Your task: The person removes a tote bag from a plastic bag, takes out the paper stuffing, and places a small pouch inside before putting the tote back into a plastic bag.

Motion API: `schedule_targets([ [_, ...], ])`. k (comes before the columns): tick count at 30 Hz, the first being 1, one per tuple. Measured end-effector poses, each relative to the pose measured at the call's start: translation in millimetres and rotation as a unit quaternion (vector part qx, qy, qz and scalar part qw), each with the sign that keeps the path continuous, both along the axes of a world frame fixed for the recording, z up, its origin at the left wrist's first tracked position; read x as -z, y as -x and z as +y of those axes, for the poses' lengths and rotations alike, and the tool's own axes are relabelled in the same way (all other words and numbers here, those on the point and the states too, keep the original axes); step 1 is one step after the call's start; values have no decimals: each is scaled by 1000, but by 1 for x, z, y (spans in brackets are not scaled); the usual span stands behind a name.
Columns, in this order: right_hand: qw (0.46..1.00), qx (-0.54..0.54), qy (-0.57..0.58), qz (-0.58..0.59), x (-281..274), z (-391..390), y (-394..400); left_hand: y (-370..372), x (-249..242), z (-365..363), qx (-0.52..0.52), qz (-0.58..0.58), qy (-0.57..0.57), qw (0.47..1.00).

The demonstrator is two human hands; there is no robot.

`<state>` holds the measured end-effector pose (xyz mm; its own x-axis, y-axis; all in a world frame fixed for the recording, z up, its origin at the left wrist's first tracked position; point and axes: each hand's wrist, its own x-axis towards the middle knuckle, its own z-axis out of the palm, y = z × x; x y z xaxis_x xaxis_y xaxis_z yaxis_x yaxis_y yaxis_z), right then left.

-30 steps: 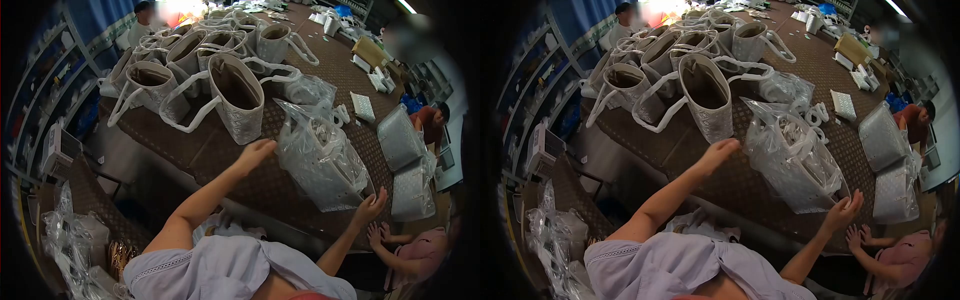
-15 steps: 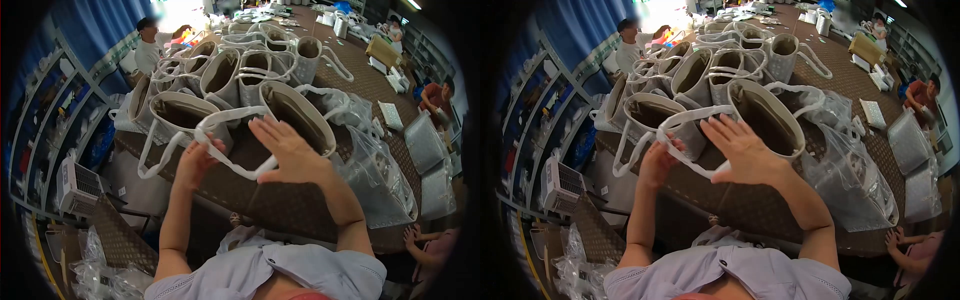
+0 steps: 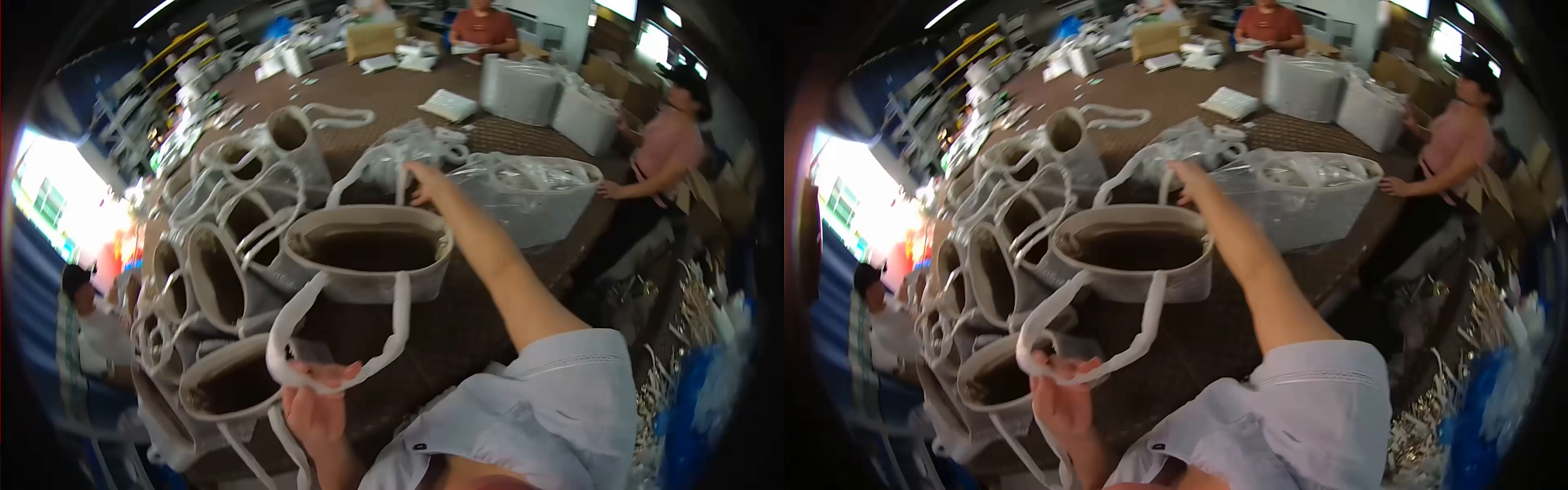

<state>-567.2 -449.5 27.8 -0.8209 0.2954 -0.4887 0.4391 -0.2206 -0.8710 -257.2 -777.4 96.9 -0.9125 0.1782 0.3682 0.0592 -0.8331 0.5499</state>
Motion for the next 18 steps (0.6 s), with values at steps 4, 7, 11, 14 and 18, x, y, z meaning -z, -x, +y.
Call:
schedule_targets([
  [4, 945, -104, 197, 240, -43, -15, -1, 23, -18, -13, -30, 3, 55, 998],
  [7, 855, -379, 12, 355, -111, -44, -81, 52, -60, 27, -136, -52, 165, 976],
  [11, 595, -527, -235, 559, -128, -86, -169, 79, -73, 79, -159, 4, 254, 954],
  [14, 673, -523, -202, 482, -158, -71, -202, 88, -83, 113, -209, 29, 363, 908],
  [18, 599, -635, -290, 391, -168, -58, -209, 81, -99, 118, -189, 140, 509, 828],
])
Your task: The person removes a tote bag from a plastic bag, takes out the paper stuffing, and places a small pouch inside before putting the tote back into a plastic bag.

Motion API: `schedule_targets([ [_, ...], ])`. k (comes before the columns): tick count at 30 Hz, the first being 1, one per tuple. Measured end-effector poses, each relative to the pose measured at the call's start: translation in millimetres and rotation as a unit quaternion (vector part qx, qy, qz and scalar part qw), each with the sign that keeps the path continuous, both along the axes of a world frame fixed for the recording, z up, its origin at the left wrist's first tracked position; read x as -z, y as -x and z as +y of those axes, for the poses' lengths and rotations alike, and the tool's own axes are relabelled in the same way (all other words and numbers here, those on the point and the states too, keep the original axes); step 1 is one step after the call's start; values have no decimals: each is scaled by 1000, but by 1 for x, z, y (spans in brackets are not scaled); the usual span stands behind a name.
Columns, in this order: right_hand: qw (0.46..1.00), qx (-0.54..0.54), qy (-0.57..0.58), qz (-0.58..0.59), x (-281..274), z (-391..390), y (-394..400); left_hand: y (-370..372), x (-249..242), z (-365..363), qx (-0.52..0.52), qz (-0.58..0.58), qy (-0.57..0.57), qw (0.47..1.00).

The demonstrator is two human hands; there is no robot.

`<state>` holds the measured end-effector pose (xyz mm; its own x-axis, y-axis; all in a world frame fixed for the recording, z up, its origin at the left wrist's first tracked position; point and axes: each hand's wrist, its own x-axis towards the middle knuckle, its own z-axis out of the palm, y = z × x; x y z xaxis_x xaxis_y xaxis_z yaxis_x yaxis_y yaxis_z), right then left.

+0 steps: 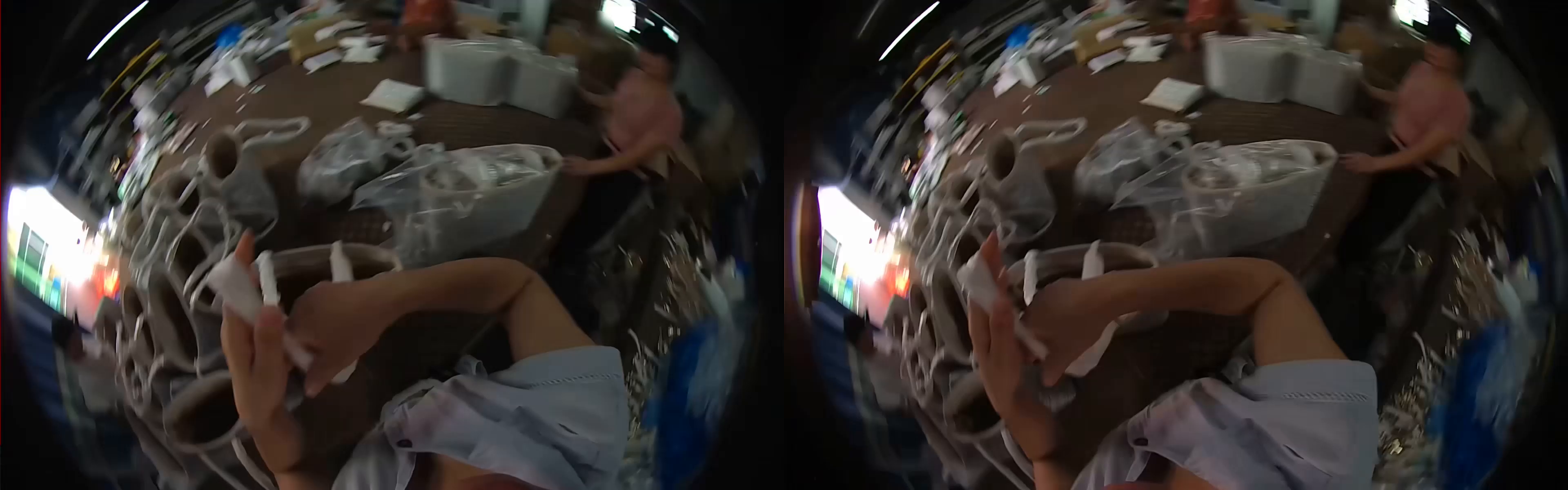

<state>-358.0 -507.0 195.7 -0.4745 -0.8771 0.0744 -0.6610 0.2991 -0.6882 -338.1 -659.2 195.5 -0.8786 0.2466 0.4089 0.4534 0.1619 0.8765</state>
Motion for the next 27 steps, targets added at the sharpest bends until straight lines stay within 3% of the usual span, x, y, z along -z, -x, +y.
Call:
schedule_targets([
  [1, 999, -15, -26, -43, -1, 1, -2, -3, -8, -6, 15, -50, 68, 996],
  [2, 998, -41, 38, 5, 15, 4, 3, -8, -4, -18, 2, -19, 95, 995],
  [3, 983, -75, 103, -133, 19, 8, 6, -14, 1, -29, -12, 11, 122, 992],
  [4, 957, -43, 133, -253, 17, 14, 6, -20, 17, -41, -43, 135, 137, 980],
  [5, 946, -46, 193, -256, 20, 22, 14, -39, 8, -50, -23, 74, 93, 993],
  [6, 943, -33, 192, -271, 15, 28, 17, -61, 18, -72, -79, 59, 97, 990],
  [8, 942, -28, 179, -284, 13, 34, 22, -94, 58, -113, 19, -203, -23, 979],
  [9, 993, -53, 71, -78, 16, 34, 20, -113, 80, -127, -40, -279, -15, 959],
  [10, 997, -69, 13, 27, 19, 32, 17, -130, 103, -139, -91, -353, -7, 931],
  [11, 987, -85, -40, 133, 21, 31, 13, -147, 126, -151, -99, -356, -16, 929],
  [12, 956, -77, -259, 113, 22, 29, 9, -163, 147, -162, -197, -446, -32, 873],
  [13, 878, -61, -466, 91, 22, 28, 6, -179, 167, -172, -288, -526, -47, 799],
  [14, 876, -62, -469, 90, 28, 35, 3, -195, 188, -177, -285, -528, -50, 798],
  [16, 892, -89, -402, 187, 44, 52, -1, -208, 218, -190, -460, -361, -328, 742],
  [18, 868, -61, -475, 133, 33, 44, -4, -203, 218, -209, -468, -131, -445, 753],
  [20, 839, -38, -537, 75, 12, 45, -4, -188, 164, -204, -443, -12, -338, 830],
  [21, 912, 2, -404, -75, -9, 49, -5, -181, 138, -204, -433, -15, -339, 835],
  [22, 943, 40, -248, -219, -20, 53, -6, -176, 113, -204, -371, -4, -203, 906],
  [23, 954, 97, -70, -274, -19, 54, -8, -169, 93, -205, -299, 9, -61, 952],
  [25, 876, 196, 269, -349, 1, 59, -4, -132, 60, -199, -233, 23, -84, 969],
  [26, 875, 202, 274, -345, 10, 51, -2, -103, 53, -198, -215, -17, -90, 972],
  [27, 848, 159, 349, -365, 16, 37, -2, -75, 47, -196, -198, -57, -95, 974],
])
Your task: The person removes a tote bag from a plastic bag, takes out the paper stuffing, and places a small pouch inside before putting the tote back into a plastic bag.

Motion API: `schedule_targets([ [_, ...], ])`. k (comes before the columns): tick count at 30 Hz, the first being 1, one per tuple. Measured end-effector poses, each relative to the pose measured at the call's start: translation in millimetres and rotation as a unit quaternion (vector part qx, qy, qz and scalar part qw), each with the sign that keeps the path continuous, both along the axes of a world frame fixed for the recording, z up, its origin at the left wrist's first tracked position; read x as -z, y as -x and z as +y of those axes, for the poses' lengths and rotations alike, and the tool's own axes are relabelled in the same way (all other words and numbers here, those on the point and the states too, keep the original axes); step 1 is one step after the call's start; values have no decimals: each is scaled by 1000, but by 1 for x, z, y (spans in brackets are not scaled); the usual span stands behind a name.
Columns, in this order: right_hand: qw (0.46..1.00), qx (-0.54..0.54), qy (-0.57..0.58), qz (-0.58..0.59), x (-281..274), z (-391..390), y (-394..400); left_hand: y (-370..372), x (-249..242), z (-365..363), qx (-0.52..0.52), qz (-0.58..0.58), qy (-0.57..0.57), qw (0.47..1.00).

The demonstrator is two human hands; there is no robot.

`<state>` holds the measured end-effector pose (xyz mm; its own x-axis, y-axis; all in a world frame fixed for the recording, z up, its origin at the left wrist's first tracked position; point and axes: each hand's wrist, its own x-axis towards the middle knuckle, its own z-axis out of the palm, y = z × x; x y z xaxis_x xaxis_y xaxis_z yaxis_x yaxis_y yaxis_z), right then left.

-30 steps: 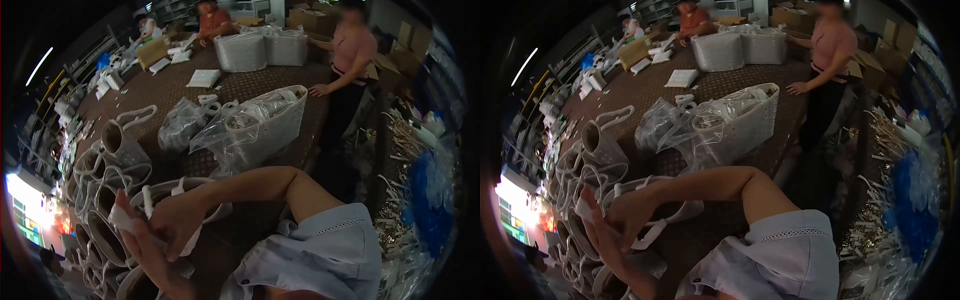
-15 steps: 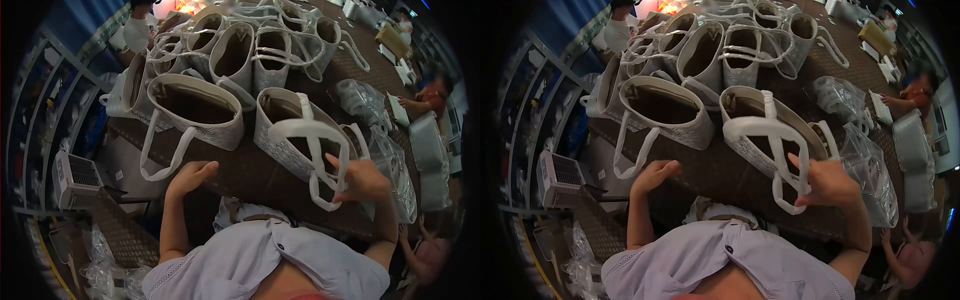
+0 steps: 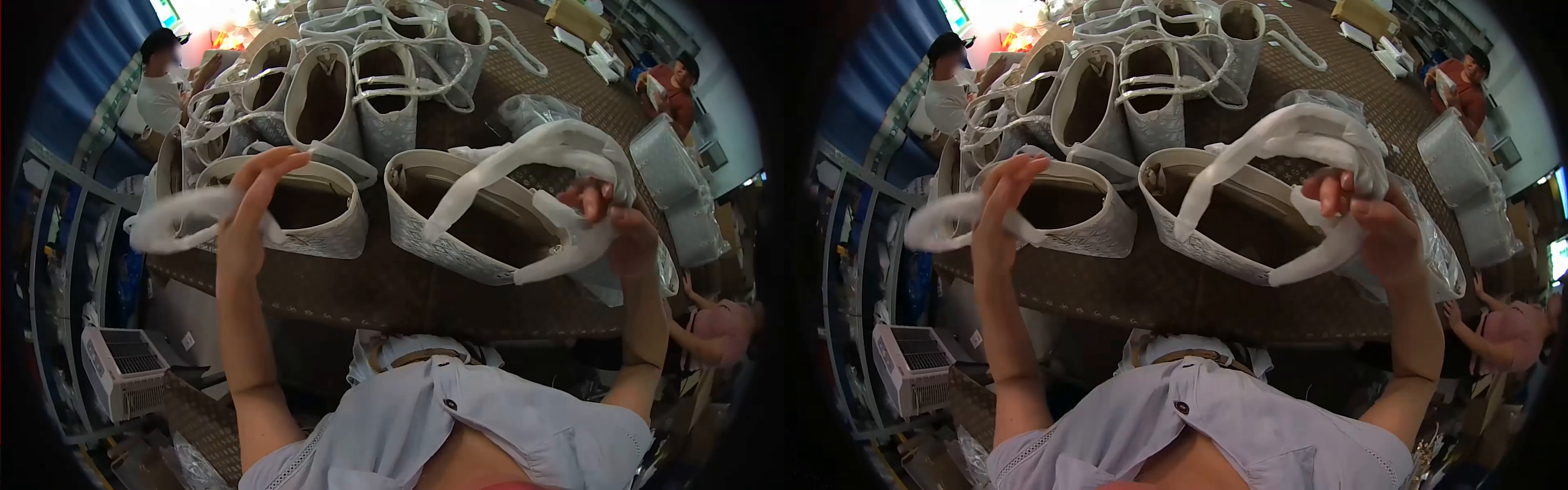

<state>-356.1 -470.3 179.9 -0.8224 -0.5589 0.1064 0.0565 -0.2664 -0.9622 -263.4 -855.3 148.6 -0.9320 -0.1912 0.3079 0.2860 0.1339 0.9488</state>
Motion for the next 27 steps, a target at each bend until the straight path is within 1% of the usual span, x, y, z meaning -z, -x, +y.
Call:
schedule_targets([
  [1, 999, -16, 44, -6, -1, -5, -4, 34, 1, -1, -19, -98, -5, 995],
  [2, 996, -34, 87, -12, -2, -10, -9, 72, 9, -4, -60, -185, 160, 968],
  [3, 990, -53, 130, -20, -3, -15, -14, 101, 24, -5, -100, -267, 319, 904],
  [4, 985, -97, 134, -44, -6, -13, -19, 117, 38, -3, -94, -294, 451, 837],
  [5, 978, -141, 138, -67, -10, -11, -22, 129, 50, 0, -86, -312, 573, 753],
  [6, 980, -134, 137, -60, -14, -7, -26, 130, 68, 1, -103, -238, 640, 723],
  [7, 981, -111, 144, -74, -17, -1, -31, 123, 75, 6, -115, -163, 701, 685],
  [9, 978, -51, 180, -91, -25, 13, -42, 109, 67, 4, -32, -215, 713, 667],
  [11, 969, -5, 236, -78, -39, 28, -52, 82, 43, 3, 46, -263, 715, 646],
  [12, 960, -31, 272, -63, -41, 33, -53, 73, 33, -1, 91, -294, 712, 631],
  [13, 959, -9, 277, -55, -39, 30, -54, 67, 36, -9, 109, -325, 688, 640],
  [14, 954, -36, 279, -101, -36, 18, -56, 63, 39, -17, 131, -346, 666, 647],
  [15, 948, -57, 279, -139, -33, 7, -60, 57, 57, -29, 95, -323, 608, 719],
  [16, 951, -43, 225, -207, -28, -6, -61, 47, 43, -22, 113, -342, 375, 854],
  [17, 969, -5, 93, -228, -30, -20, -59, 40, 41, -25, 101, -320, 126, 934],
  [18, 982, -17, 15, -189, -21, -33, -53, 33, 39, -38, 160, -171, -25, 972],
  [19, 979, -15, -32, -203, -15, -44, -53, 22, 13, -22, 157, -168, -194, 954],
  [20, 975, -65, -50, -205, -11, -52, -51, 12, -1, -3, 140, -96, -141, 975],
  [21, 978, -68, -56, -191, -4, -65, -50, 5, -12, 15, 116, -19, -95, 988],
  [22, 978, -79, -67, -182, -2, -78, -52, 3, -26, 36, 146, -17, -99, 984],
  [24, 995, -98, -1, 0, -11, -91, -56, 1, -47, 69, 239, -55, -6, 969],
  [26, 982, -182, 32, 34, -23, -92, -50, 22, -22, 59, 255, -128, 128, 950],
  [27, 990, -127, -44, 44, -38, -80, -57, 30, -30, 80, 292, -161, 75, 940],
])
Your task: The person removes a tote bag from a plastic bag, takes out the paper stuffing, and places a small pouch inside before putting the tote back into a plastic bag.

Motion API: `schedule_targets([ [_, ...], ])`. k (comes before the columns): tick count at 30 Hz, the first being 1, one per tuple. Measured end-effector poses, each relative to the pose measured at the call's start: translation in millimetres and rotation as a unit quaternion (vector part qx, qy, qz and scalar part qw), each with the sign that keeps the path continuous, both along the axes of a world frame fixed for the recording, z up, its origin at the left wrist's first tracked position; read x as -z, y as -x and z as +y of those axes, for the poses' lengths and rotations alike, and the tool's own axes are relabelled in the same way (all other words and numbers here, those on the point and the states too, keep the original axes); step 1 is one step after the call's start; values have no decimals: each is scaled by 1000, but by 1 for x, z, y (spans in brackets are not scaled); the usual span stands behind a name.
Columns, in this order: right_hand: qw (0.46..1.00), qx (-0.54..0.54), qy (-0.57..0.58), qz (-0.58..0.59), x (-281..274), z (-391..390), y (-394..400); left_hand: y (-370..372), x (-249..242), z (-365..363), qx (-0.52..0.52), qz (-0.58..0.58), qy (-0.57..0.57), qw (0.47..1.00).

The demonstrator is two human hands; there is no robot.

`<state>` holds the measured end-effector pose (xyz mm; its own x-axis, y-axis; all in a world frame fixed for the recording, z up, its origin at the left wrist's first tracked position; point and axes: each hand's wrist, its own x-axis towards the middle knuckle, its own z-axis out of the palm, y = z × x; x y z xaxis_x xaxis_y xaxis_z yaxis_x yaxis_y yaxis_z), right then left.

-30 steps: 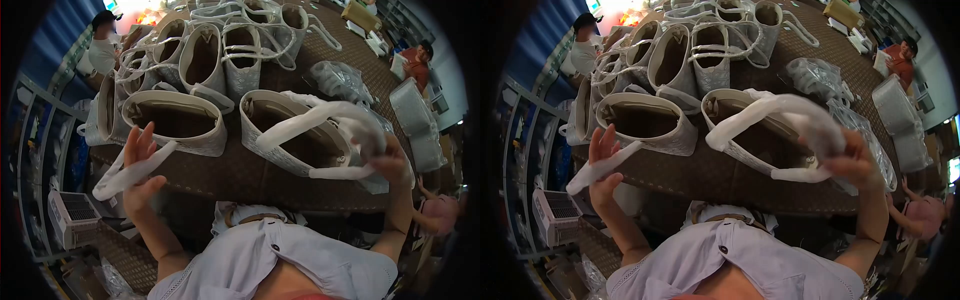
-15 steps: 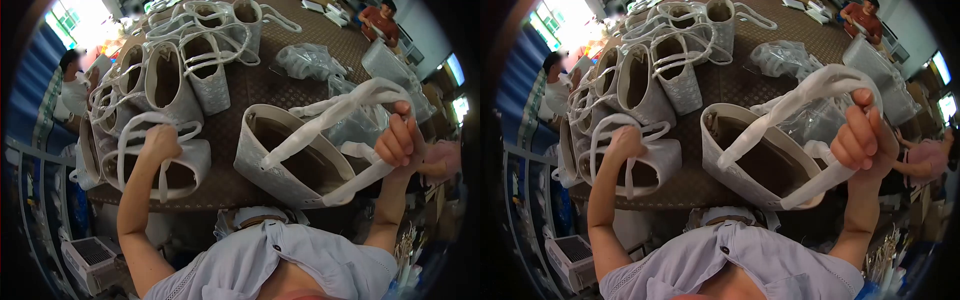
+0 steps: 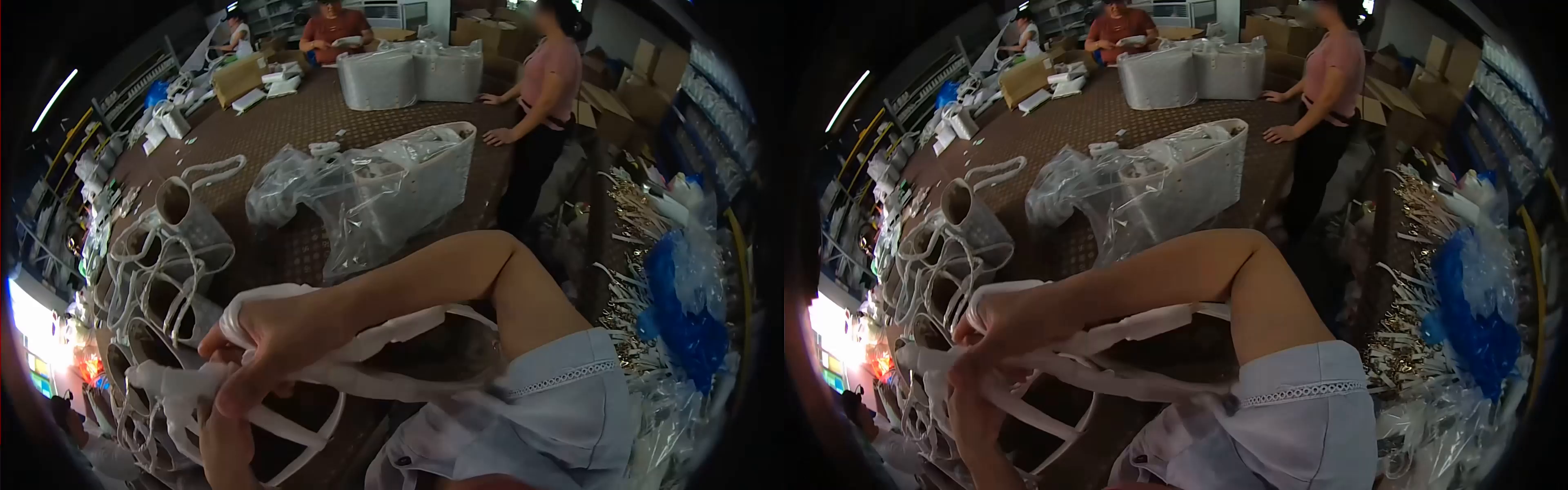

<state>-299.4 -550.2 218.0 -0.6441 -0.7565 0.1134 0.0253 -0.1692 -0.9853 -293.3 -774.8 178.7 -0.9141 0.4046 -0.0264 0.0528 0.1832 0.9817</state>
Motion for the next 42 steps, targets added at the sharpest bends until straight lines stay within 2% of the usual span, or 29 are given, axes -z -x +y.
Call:
schedule_targets([
  [1, 996, 58, -68, 20, -11, 13, -6, 4, -16, 25, 79, -23, 17, 996],
  [3, 995, 70, -74, 19, -25, 43, -17, 2, -46, 80, 242, -38, 84, 966],
  [4, 988, 80, -134, 10, -33, 59, -24, -3, -61, 110, 328, -25, 127, 936],
  [5, 977, 82, -195, 1, -37, 74, -34, -6, -62, 134, 371, -29, 102, 922],
  [6, 969, 171, -179, -17, -29, 94, -46, -11, -63, 158, 414, -35, 77, 906],
  [7, 949, 268, -158, -45, -40, 105, -64, -10, -58, 171, 438, -56, 9, 897],
  [9, 907, 407, -75, -74, -44, 132, -88, -15, -85, 198, 498, 101, 83, 857],
  [11, 876, 470, 80, -75, -24, 178, -111, -23, -64, 220, 450, 243, 34, 858],
  [12, 860, 486, 137, -75, -22, 206, -118, -19, -62, 212, 388, 238, 40, 889],
  [15, 810, 522, 258, -69, -29, 279, -144, 2, -69, 194, 496, 361, 21, 789],
  [17, 818, 511, 262, -35, -26, 312, -163, 37, -84, 137, 328, 116, 56, 936],
  [18, 855, 456, 249, -8, -28, 321, -171, 73, -52, 114, 112, 210, 83, 968],
  [19, 868, 431, 245, 5, -24, 325, -174, 108, -25, 83, -114, 277, 322, 898],
  [20, 881, 406, 241, 19, -21, 325, -176, 138, 16, 55, -219, 342, 511, 757],
  [21, 821, 498, 276, 36, -19, 312, -177, 172, 46, 26, -197, 242, 593, 742],
  [23, 743, 591, 308, 57, -15, 303, -177, 213, 109, -2, -248, 219, 617, 714],
  [26, 773, 597, 203, 73, -16, 320, -179, 242, 136, 2, -339, 229, 602, 685],
  [27, 760, 619, 191, 58, -19, 317, -181, 250, 131, 9, -336, 235, 594, 692],
  [29, 744, 643, 175, 50, -26, 308, -183, 264, 115, 18, -237, 177, 662, 688],
  [30, 703, 687, 179, 36, -31, 296, -180, 285, 120, 13, -199, 192, 672, 687],
  [32, 649, 740, 179, 25, -36, 294, -184, 294, 114, 14, -343, 308, 498, 735],
  [33, 672, 709, 215, -2, -29, 310, -187, 290, 87, 18, -335, 316, 493, 738],
  [35, 722, 641, 260, -34, -6, 329, -184, 277, 29, 18, -429, 304, 236, 817],
  [36, 750, 604, 267, -34, 5, 332, -176, 269, 12, 10, -354, 230, 182, 888],
  [37, 728, 640, 241, -50, 9, 318, -163, 257, -3, 1, -273, 149, 129, 942],
  [38, 707, 671, 217, -63, 11, 300, -143, 226, -19, 18, -184, 178, 27, 966],
  [39, 747, 637, 180, -57, 14, 292, -129, 186, -30, 47, -93, 196, -75, 973],
  [40, 788, 598, 138, -56, 12, 284, -116, 153, -45, 72, -46, 215, -63, 973],
  [42, 867, 470, 163, -15, -3, 220, -79, 105, -55, 116, 50, 212, -87, 972],
])
